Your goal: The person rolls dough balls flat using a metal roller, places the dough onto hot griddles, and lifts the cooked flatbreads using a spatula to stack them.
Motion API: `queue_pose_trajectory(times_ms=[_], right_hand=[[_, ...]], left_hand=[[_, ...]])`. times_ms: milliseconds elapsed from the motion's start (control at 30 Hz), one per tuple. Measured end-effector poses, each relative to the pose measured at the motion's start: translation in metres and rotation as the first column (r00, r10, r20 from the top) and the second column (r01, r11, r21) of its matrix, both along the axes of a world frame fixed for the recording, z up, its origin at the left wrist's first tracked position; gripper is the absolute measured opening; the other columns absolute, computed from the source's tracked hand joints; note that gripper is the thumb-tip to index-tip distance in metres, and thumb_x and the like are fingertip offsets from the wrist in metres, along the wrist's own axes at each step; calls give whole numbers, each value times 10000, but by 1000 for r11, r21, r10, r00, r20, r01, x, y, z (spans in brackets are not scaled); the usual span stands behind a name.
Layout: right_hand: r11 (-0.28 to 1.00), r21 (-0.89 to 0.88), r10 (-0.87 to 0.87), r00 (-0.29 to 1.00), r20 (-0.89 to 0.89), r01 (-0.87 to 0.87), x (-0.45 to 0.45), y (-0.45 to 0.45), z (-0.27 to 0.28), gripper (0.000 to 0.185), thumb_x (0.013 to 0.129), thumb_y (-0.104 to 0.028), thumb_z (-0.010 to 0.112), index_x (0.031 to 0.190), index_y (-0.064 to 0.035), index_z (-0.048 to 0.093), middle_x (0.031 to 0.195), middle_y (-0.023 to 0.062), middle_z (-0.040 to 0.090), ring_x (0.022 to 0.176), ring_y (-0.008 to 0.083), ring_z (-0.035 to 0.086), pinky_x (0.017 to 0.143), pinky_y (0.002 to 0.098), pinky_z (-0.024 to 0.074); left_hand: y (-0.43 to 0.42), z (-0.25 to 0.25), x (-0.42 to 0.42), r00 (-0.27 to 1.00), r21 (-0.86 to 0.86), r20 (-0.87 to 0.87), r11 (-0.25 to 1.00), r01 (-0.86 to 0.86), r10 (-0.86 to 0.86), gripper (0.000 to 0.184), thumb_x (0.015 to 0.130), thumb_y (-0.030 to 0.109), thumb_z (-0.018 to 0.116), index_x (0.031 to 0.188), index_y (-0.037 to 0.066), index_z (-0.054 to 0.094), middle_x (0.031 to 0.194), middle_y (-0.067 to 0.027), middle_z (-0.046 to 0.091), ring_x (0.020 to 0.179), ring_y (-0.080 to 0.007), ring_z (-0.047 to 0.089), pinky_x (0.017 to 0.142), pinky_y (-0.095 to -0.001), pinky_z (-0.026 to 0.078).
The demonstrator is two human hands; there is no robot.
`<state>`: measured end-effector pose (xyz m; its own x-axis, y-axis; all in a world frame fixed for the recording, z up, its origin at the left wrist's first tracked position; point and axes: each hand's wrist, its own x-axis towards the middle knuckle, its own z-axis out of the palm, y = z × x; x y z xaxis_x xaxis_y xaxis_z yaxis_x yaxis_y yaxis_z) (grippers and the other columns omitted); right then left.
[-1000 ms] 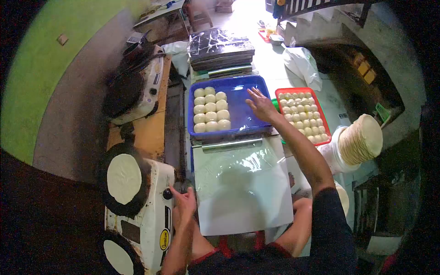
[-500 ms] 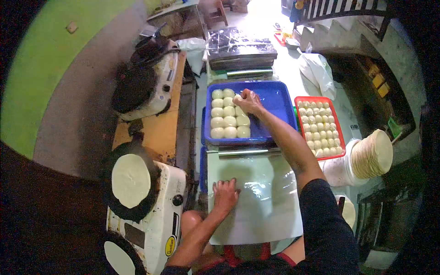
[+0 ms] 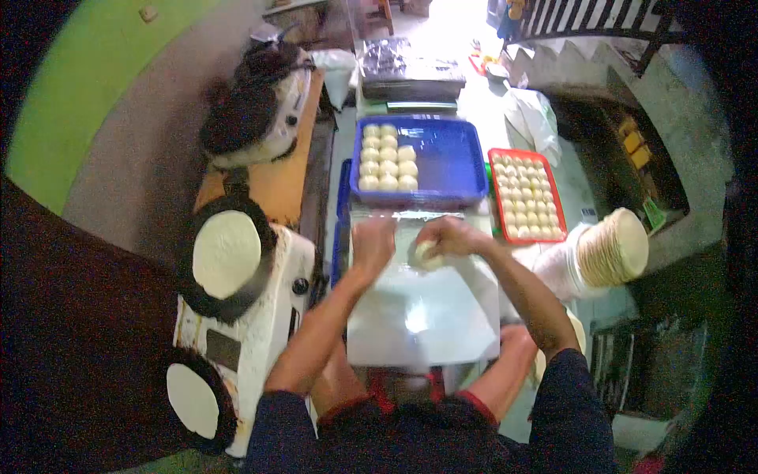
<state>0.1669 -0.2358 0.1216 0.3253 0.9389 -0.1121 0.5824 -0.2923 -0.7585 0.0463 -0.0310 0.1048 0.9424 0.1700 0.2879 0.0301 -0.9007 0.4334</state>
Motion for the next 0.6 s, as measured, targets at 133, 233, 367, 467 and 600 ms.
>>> queue_pose_trajectory(times_ms=[133,233,367,467,600], right_hand=[[992,-126,-24,1000,-12,22,-71,-13,-91,459,764,-169,813,1206,-101,710,1295,144,648,1152,308,633,989,412,501],[986,-64,-135,958,251,156,-102,-5,-111,621,848,-310,721,1378,-62,514,1451,212,477,1320,354,479,1085,446,415],[925,-180,-215,849,482,336,-159,12,-94,973,924,-669,482,1577,-23,163,1618,274,174,1514,387,171,1216,570,146],[897,-195,-215,778,590,396,-172,21,-109,1034,895,-787,362,1594,-58,138,1651,232,98,1544,332,82,1221,592,13],[949,-61,-224,799,559,308,-149,22,-121,955,939,-713,376,1581,-32,184,1648,227,126,1540,340,97,1226,580,46]], left_hand=[[-4,68,14,973,-10,230,1000,23,-20,125,925,170,615,966,79,690,937,-127,676,890,-332,654,830,-510,444],[-8,104,4,957,-67,282,994,89,-67,85,895,154,648,927,93,699,902,-113,678,890,-322,652,840,-493,448],[-20,109,-19,963,-78,260,993,92,-69,59,878,142,660,896,91,684,883,-94,664,898,-298,646,844,-477,445],[-21,101,-31,940,-90,325,986,142,-106,63,878,145,664,881,84,681,838,-102,656,846,-302,646,804,-471,455],[-26,99,-46,909,5,378,983,185,-173,75,870,138,677,870,64,688,782,-128,659,757,-320,654,710,-469,485]])
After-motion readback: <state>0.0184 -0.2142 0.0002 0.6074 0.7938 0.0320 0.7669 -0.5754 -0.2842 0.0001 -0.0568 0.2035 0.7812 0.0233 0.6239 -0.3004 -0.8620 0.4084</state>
